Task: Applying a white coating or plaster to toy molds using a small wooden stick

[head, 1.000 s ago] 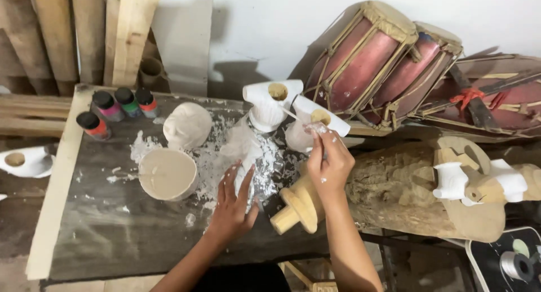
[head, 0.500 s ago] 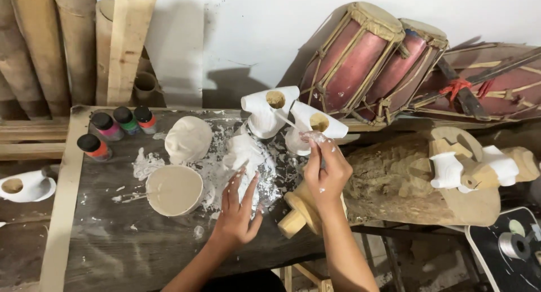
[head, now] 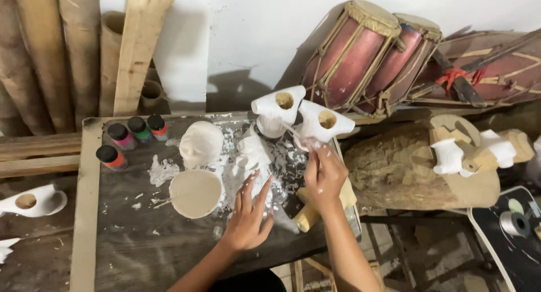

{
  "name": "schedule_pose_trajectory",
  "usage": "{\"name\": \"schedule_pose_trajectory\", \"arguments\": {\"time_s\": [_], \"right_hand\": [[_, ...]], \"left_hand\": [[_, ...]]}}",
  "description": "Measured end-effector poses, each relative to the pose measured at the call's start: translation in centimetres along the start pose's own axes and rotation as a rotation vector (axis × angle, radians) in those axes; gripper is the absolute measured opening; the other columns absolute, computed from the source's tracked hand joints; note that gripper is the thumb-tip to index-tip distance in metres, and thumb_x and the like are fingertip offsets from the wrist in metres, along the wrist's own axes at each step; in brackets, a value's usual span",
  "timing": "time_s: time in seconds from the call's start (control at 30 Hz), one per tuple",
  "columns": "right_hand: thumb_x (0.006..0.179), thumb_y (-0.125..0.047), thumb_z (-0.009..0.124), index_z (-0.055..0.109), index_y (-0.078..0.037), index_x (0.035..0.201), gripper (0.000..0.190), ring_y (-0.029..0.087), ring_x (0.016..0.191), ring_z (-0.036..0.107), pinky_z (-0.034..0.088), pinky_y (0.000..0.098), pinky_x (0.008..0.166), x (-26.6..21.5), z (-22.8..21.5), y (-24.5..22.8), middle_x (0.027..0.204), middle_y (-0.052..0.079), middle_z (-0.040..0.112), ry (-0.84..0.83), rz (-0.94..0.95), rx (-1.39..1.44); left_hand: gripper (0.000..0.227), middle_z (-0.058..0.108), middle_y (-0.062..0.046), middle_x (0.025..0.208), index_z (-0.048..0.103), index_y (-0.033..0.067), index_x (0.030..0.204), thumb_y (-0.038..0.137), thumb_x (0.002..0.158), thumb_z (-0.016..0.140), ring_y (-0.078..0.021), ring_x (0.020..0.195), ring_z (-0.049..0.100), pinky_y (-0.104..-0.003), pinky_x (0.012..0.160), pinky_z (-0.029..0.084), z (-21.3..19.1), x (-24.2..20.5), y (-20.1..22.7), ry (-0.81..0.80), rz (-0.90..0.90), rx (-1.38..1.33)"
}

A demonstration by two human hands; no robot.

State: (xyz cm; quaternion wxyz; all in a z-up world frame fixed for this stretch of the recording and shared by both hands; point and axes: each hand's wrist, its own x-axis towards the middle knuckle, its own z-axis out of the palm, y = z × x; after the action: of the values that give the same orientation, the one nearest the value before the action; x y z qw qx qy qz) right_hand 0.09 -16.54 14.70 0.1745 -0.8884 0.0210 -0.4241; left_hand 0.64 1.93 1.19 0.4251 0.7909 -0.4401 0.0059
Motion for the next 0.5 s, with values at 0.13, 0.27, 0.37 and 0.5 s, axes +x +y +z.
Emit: {"name": "schedule_pose_trajectory", "arguments": {"time_s": [0.13,0.27,0.37,0.5], "right_hand": [[0.101,0.011,0.051,0.069,0.0,0.112,0.024,0.025,0.079,0.062,0.049,0.0345,0.072,3.1,1.6,-0.3,0.093,0.012,0.069,0.046,-0.105,0.059],[0.097,0.015,0.052,0.068,0.002,0.105,0.023,0.022,0.065,0.05,0.041,0.0334,0.06,2.8,2.9,0.0,0.072,0.008,0.052,0.029,-0.105,0.034],[0.099,0.013,0.053,0.07,-0.002,0.114,0.027,0.026,0.088,0.071,0.056,0.0339,0.074,0.7,2.2,-0.7,0.105,0.012,0.074,0.029,-0.098,-0.021],[0.1,0.01,0.047,0.066,0.007,0.105,0.02,0.036,0.091,0.072,0.058,0.042,0.083,-1.3,1.9,-1.3,0.105,0.017,0.073,0.07,-0.131,0.009]], "left_hand": [[0.075,0.014,-0.027,0.165,0.022,0.0094,0.163,0.025,0.097,0.055,-0.0494,0.148,0.027,-0.064,0.115,0.033,-0.6,0.0,-0.5,-0.01,0.045,0.008],[0.076,0.015,-0.026,0.165,0.021,0.0106,0.164,0.025,0.098,0.056,-0.049,0.145,0.03,-0.062,0.113,0.033,-1.4,-0.6,-0.5,-0.067,0.071,-0.01],[0.082,0.006,-0.024,0.166,0.014,0.0149,0.164,0.025,0.097,0.06,-0.05,0.146,0.022,-0.067,0.112,0.032,-1.8,-0.6,-1.0,-0.236,-0.035,-0.053],[0.079,0.011,-0.026,0.165,0.02,0.008,0.162,0.02,0.095,0.06,-0.0503,0.147,0.026,-0.064,0.115,0.03,-2.7,-0.8,-0.8,-0.117,0.056,-0.049]]}}
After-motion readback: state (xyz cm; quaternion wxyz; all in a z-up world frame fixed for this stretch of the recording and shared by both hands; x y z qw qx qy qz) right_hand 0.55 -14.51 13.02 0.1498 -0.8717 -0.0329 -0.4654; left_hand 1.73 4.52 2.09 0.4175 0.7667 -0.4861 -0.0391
